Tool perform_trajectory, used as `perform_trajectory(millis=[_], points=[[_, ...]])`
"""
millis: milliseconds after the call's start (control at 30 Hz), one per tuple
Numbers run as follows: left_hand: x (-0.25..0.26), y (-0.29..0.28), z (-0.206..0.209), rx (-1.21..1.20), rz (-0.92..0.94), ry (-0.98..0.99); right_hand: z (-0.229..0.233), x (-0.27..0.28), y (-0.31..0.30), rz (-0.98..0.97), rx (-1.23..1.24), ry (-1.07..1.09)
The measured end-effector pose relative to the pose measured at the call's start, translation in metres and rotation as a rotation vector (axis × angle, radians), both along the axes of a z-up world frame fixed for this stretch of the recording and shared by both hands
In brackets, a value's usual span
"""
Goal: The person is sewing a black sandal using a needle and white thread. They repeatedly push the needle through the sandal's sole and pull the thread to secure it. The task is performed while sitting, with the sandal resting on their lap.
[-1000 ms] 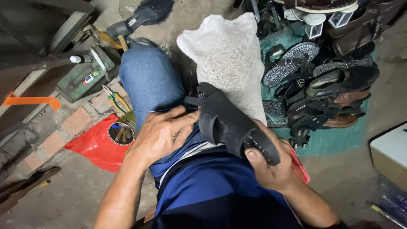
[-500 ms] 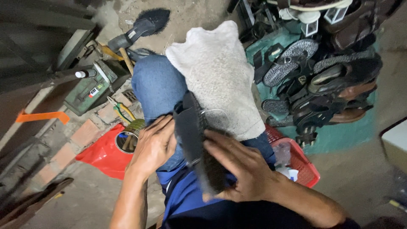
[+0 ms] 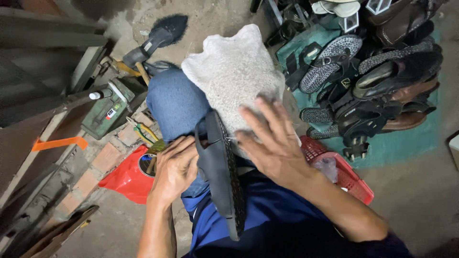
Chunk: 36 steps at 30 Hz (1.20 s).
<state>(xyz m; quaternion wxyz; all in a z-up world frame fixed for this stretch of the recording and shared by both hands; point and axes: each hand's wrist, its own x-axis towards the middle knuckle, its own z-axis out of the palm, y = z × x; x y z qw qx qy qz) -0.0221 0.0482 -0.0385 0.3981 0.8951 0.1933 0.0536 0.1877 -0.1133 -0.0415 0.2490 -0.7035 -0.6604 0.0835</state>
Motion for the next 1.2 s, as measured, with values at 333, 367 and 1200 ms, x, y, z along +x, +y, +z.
perform_trajectory(millis=[333,367,1200], points=[[0.014,0.005,-0.003,0.042,0.061,-0.078,0.04,0.015,0.007,0.03,-0.162,1.187],[0.009,0.004,-0.012,0.052,0.055,-0.094,0.031,0.013,0.007,-0.014,-0.143,0.936],[-0.019,0.008,-0.002,0.236,0.353,0.369,0.01,-0.008,0.014,-0.181,-0.088,0.457]])
